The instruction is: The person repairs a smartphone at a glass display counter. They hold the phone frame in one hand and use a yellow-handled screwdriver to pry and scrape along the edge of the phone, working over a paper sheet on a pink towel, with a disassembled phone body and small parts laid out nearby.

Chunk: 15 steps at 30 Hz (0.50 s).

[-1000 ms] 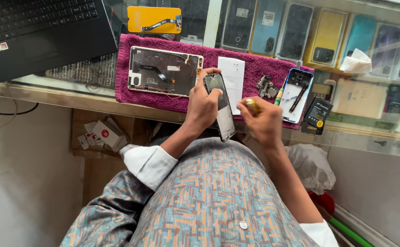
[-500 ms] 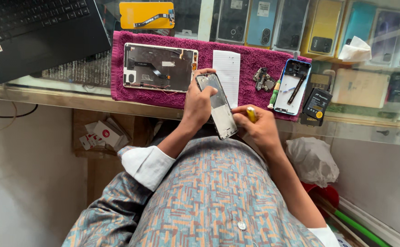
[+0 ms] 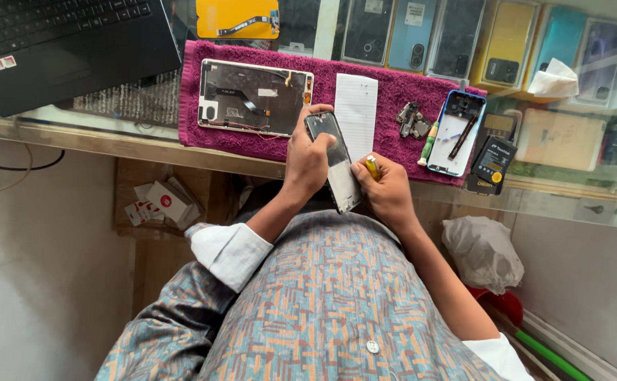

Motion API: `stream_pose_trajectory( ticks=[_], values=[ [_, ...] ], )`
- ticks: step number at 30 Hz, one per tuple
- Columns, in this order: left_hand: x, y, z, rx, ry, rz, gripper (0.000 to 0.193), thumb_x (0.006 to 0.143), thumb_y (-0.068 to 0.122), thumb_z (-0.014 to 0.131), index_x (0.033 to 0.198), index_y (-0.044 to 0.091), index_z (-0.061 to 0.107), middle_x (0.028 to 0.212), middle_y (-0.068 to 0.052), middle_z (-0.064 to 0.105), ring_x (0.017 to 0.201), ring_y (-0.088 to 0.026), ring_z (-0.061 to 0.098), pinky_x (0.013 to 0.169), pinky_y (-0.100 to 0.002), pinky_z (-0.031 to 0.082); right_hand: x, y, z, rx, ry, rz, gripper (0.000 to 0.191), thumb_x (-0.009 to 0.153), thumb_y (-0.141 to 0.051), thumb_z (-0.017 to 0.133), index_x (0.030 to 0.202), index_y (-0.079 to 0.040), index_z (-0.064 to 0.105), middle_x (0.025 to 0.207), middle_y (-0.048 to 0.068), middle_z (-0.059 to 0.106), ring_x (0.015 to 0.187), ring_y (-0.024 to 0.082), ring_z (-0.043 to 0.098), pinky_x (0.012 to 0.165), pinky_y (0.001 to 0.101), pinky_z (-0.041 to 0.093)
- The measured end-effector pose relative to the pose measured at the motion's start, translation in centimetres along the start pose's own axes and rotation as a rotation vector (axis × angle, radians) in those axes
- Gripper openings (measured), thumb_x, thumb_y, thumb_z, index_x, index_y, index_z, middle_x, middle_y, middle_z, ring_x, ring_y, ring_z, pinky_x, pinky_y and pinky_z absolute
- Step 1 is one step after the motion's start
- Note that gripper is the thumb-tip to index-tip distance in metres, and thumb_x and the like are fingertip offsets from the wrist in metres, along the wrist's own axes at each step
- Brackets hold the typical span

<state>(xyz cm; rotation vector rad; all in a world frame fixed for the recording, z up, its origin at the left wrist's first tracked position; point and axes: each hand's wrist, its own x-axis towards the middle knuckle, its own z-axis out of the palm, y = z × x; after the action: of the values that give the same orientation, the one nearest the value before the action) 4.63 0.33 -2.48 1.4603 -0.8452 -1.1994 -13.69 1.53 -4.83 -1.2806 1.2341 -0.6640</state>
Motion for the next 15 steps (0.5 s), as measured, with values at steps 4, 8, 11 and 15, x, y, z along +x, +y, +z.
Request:
stream_pose_trajectory(
  ticks=[4, 8, 11, 15],
  values=[
    [0.7, -0.7, -0.2, -0.030, 0.023, -0.016, 0.042, 0.082, 0.009, 0.055, 0.124, 0.007, 0.060, 0.089, -0.009, 0.067, 0.077, -0.016, 0.064, 0.070, -0.030, 0.055, -0.5, 0.2, -1.1, 0.246, -0.082, 0.074, 0.015, 0.095, -0.013, 0.068, 0.103, -0.001, 0.071, 0.085, -0.003, 0.070, 0.074, 0.003, 0.062, 0.068, 0.0202, 0.053],
    [2.4, -1.5, -0.1, -0.016, 0.021, 0.024, 0.041, 0.081, 0.010, 0.058, 0.122, 0.005, 0.061, 0.094, -0.010, 0.070, 0.081, -0.016, 0.067, 0.073, -0.030, 0.056, -1.0, 1.3, -1.8, 0.268, -0.045, 0.066, 0.015, 0.096, -0.011, 0.072, 0.103, 0.002, 0.073, 0.085, -0.001, 0.071, 0.075, 0.003, 0.060, 0.068, 0.0196, 0.049],
    [4.0, -2.0, 0.5, 0.084, -0.016, -0.122, 0.033, 0.082, 0.013, 0.063, 0.113, 0.002, 0.065, 0.093, -0.012, 0.073, 0.079, -0.020, 0.069, 0.071, -0.034, 0.057, -0.7, 2.4, -1.8, 0.297, 0.022, 0.200, 0.014, 0.097, -0.012, 0.072, 0.098, 0.002, 0.072, 0.077, 0.002, 0.067, 0.064, 0.007, 0.058, 0.057, 0.0236, 0.046],
    [5.4, -2.5, 1.5, 0.308, -0.096, -0.102, 0.028, 0.085, 0.019, 0.065, 0.105, 0.000, 0.069, 0.092, -0.015, 0.076, 0.081, -0.023, 0.075, 0.078, -0.036, 0.057, 0.6, 3.7, -1.3, 0.182, 0.100, 0.074, 0.013, 0.098, -0.011, 0.070, 0.100, 0.001, 0.073, 0.079, 0.001, 0.069, 0.070, 0.004, 0.062, 0.066, 0.0203, 0.049]
  ],
)
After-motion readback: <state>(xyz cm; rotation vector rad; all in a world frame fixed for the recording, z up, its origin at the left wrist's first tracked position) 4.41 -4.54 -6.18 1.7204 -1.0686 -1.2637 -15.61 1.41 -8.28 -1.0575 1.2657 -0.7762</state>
